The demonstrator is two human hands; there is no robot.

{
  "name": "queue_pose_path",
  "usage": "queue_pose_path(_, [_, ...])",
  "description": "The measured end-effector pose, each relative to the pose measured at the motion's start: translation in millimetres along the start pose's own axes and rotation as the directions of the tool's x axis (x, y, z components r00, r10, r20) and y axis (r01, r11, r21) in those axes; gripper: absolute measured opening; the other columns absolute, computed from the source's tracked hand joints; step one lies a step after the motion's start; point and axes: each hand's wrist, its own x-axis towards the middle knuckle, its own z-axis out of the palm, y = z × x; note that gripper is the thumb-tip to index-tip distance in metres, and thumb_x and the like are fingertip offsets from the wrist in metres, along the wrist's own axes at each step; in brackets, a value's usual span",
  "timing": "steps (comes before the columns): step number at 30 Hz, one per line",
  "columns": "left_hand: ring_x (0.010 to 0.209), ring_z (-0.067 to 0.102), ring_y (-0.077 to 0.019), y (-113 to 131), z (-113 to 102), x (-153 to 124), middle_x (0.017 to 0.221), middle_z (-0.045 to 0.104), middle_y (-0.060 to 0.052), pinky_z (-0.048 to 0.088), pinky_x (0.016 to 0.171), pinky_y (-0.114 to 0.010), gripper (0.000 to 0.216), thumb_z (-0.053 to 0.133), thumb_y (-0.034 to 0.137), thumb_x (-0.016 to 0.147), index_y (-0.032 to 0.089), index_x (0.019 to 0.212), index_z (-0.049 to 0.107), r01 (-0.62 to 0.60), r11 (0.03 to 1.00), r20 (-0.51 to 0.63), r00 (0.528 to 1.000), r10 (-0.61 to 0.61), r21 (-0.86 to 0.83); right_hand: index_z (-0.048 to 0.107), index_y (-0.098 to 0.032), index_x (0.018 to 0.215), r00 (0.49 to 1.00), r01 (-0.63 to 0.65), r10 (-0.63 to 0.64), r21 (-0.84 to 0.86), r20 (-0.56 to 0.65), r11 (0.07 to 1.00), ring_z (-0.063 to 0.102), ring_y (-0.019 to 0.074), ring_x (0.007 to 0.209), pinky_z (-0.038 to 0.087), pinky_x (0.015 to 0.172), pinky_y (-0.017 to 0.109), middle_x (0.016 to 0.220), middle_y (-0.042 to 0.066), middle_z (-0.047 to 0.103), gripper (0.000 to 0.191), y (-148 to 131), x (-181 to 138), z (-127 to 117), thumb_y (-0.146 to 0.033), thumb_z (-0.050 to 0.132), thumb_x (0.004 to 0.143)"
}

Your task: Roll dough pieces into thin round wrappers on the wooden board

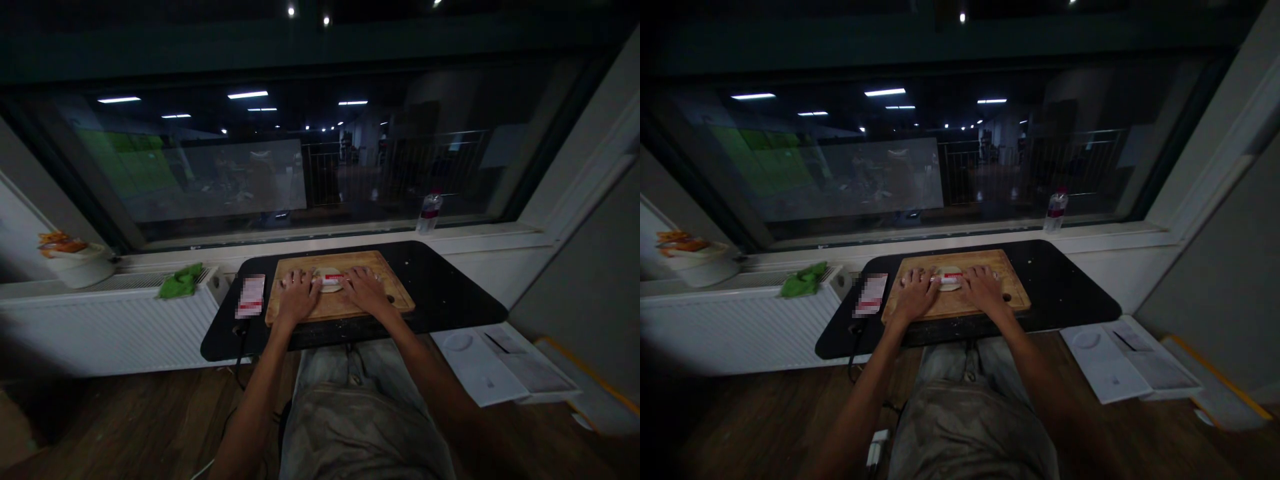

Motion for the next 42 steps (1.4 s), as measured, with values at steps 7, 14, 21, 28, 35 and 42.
queue_pose_path(7, [0.151, 0.047, -0.0402, -2, 2, 1, 0.168, 0.051, -0.016, 0.039, 0.122, -0.065, 0.058, 0.04, 0.059, 0.113, 0.035, 0.164, 0.053, 0.008, 1.0, 0.013, 1.0, -0.008, -0.001, 0.059, -0.029, 0.155, 1.0, -0.007, 0.007, 0.01, -0.028, 1.0, 0.048, 0.0347, 0.14, 0.045, 0.112, 0.055, 0.157, 0.013, 0.06, 0.051, -4, -2, 9, -0.055, 0.042, 0.115])
queue_pose_path(14, [0.159, 0.041, -0.0418, 0, 4, 5, 0.174, 0.046, -0.016, 0.034, 0.126, -0.069, 0.061, 0.041, 0.06, 0.112, 0.033, 0.166, 0.05, 0.026, 0.999, 0.029, 0.999, -0.025, -0.026, 0.065, -0.027, 0.146, 1.0, 0.004, -0.005, 0.034, 0.021, 0.999, 0.049, 0.0348, 0.137, 0.045, 0.11, 0.055, 0.149, 0.015, 0.064, 0.052, 0, 14, 10, -0.058, 0.036, 0.116])
queue_pose_path(21, [0.165, 0.029, -0.0466, 2, 5, 16, 0.18, 0.036, -0.017, 0.027, 0.127, -0.077, 0.067, 0.039, 0.064, 0.11, 0.029, 0.165, 0.052, 0.05, 0.999, 0.073, 0.996, -0.048, -0.02, 0.059, -0.025, 0.154, 0.997, -0.007, 0.002, 0.069, 0.079, 0.998, 0.046, 0.0366, 0.144, 0.044, 0.112, 0.063, 0.159, 0.017, 0.057, 0.061, -1, 28, 10, -0.066, 0.041, 0.113])
queue_pose_path(28, [0.168, 0.025, -0.0459, 10, 5, 22, 0.182, 0.032, -0.015, 0.023, 0.129, -0.078, 0.072, 0.031, 0.066, 0.11, 0.028, 0.17, 0.045, 0.088, 0.995, 0.141, 0.986, -0.092, 0.037, 0.05, -0.025, 0.164, 0.978, -0.13, 0.116, 0.072, 0.173, 0.989, 0.033, 0.0435, 0.157, 0.021, 0.121, 0.081, 0.17, 0.021, 0.046, 0.079, -9, 34, 10, -0.079, 0.034, 0.108])
queue_pose_path(35, [0.168, 0.025, -0.0466, 9, 4, 31, 0.182, 0.031, -0.018, 0.026, 0.128, -0.078, 0.075, 0.027, 0.066, 0.11, 0.024, 0.17, 0.044, 0.072, 0.996, 0.165, 0.983, -0.081, 0.058, 0.045, -0.025, 0.169, 0.976, -0.136, 0.12, 0.077, 0.183, 0.988, 0.028, 0.0459, 0.16, 0.02, 0.119, 0.085, 0.174, 0.021, 0.039, 0.075, -11, 42, 20, -0.072, 0.031, 0.111])
queue_pose_path(42, [0.167, 0.026, -0.0465, 6, 9, 37, 0.182, 0.03, -0.017, 0.023, 0.128, -0.08, 0.074, 0.027, 0.068, 0.111, 0.025, 0.168, 0.045, 0.082, 0.996, 0.17, 0.981, -0.088, 0.039, 0.047, -0.025, 0.168, 0.986, -0.08, 0.067, 0.079, 0.151, 0.994, 0.031, 0.0455, 0.158, 0.022, 0.123, 0.078, 0.174, 0.02, 0.041, 0.073, -5, 52, 28, -0.069, 0.03, 0.112])
